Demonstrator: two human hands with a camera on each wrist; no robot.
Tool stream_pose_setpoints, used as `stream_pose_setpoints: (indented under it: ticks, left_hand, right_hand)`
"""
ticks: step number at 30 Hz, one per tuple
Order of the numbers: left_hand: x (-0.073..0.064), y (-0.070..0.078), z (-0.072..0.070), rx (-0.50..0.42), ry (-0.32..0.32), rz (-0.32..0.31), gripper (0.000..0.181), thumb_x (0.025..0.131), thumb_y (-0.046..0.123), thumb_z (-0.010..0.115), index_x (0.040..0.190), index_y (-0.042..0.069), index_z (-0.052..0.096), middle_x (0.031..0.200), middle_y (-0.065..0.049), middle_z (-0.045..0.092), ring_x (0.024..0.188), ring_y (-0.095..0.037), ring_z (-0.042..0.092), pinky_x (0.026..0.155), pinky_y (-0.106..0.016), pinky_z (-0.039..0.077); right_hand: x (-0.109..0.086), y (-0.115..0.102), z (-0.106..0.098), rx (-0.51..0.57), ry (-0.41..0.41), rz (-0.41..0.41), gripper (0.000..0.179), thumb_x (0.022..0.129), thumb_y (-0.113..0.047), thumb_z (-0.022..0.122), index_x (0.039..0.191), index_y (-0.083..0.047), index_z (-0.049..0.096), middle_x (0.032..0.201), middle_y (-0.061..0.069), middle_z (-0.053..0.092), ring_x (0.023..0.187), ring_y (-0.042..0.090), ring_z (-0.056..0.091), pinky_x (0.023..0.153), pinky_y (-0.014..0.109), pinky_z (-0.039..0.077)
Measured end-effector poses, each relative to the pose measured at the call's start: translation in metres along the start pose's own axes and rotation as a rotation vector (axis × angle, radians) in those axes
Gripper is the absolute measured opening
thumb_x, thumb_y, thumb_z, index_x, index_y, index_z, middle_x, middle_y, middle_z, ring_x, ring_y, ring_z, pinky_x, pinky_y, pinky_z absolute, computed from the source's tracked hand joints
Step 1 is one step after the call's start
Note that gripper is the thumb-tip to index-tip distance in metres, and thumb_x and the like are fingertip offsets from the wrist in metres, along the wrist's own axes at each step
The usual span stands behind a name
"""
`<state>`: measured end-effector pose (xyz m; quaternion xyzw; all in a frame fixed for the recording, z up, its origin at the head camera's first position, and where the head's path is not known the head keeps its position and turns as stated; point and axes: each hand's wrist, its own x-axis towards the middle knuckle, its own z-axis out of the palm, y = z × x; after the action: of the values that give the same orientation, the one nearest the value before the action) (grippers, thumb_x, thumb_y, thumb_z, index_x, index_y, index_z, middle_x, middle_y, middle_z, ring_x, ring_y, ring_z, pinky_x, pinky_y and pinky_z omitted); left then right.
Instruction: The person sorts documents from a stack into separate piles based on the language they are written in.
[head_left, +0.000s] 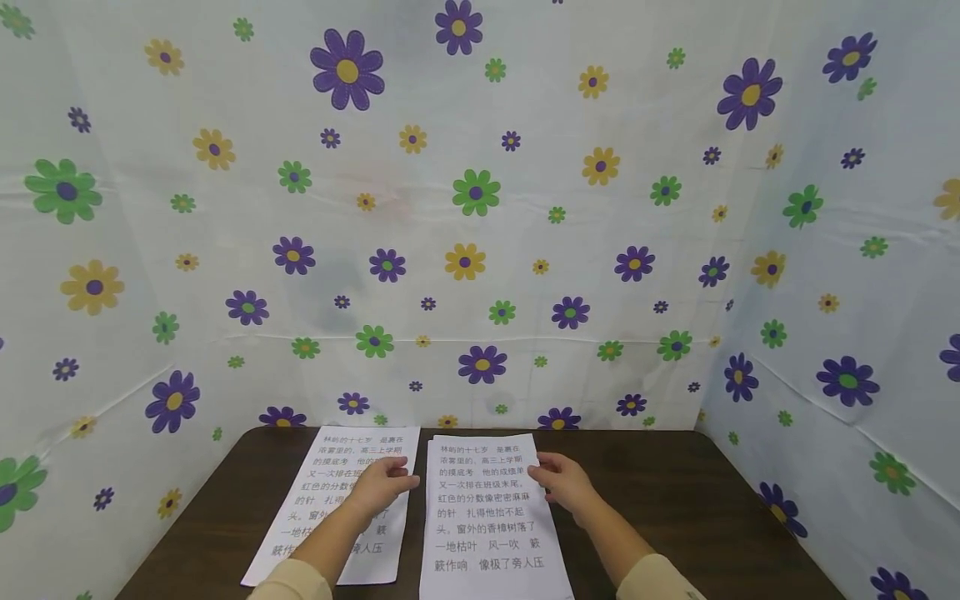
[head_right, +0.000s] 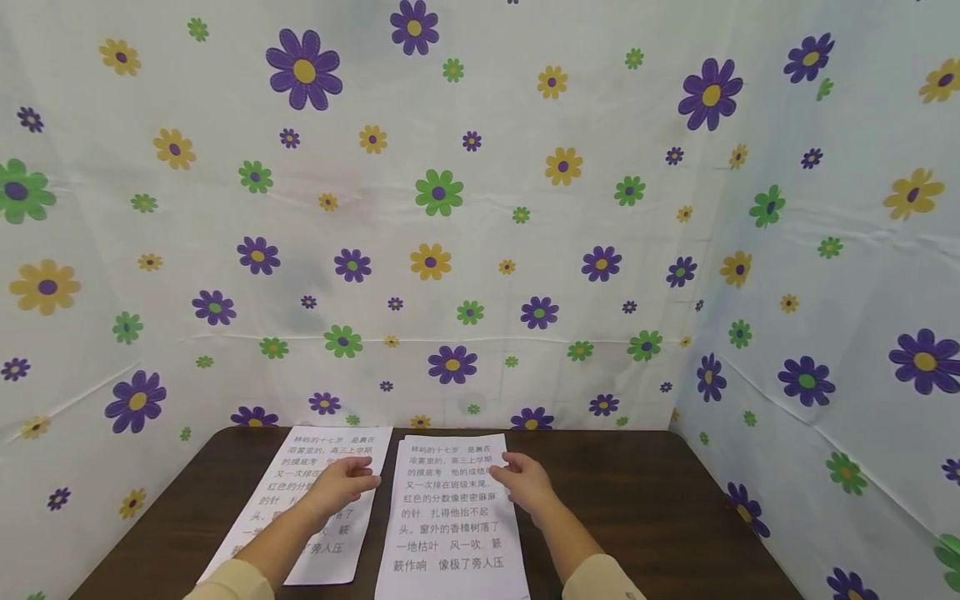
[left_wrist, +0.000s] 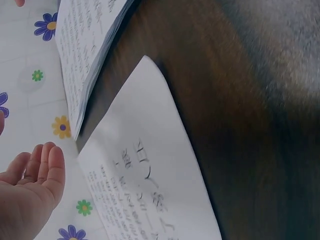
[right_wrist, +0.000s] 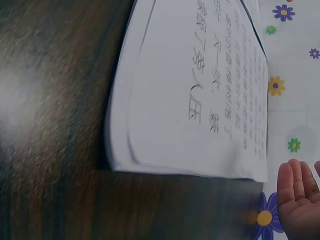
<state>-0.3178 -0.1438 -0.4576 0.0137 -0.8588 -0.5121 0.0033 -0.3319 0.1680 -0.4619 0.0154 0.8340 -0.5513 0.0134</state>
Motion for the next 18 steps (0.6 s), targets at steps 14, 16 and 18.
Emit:
stream_pose_setpoints:
  ticks: [14, 16, 18]
  left_hand:
    - [-0.002, -0.008, 0.019, -0.024, -0.063, -0.047, 0.059, 0.086, 0.018, 0.068, 0.132, -0.014, 0.049, 0.121, -0.029, 0.06, 0.107, -0.039, 0.063, 0.089, -0.045, 0.056]
    - [-0.002, -0.01, 0.021, -0.029, -0.073, -0.07, 0.059, 0.086, 0.018, 0.068, 0.132, -0.014, 0.049, 0.121, -0.03, 0.059, 0.105, -0.038, 0.064, 0.089, -0.046, 0.056]
    - [-0.002, -0.012, 0.024, -0.031, -0.084, -0.092, 0.059, 0.086, 0.019, 0.068, 0.131, -0.014, 0.049, 0.123, -0.032, 0.058, 0.103, -0.038, 0.065, 0.089, -0.046, 0.056]
  right_hand:
    - [-0.002, 0.03, -0.012, -0.032, 0.033, 0.058, 0.06, 0.092, -0.031, 0.066, 0.135, 0.007, 0.05, 0.133, 0.031, 0.054, 0.105, 0.037, 0.064, 0.082, 0.045, 0.058]
    - [-0.003, 0.033, -0.013, -0.031, 0.032, 0.07, 0.058, 0.093, -0.028, 0.065, 0.135, 0.008, 0.049, 0.133, 0.032, 0.054, 0.106, 0.038, 0.063, 0.083, 0.045, 0.058]
    - [-0.003, 0.036, -0.014, -0.034, 0.031, 0.086, 0.057, 0.093, -0.027, 0.065, 0.135, 0.008, 0.05, 0.132, 0.033, 0.054, 0.105, 0.038, 0.064, 0.082, 0.045, 0.058]
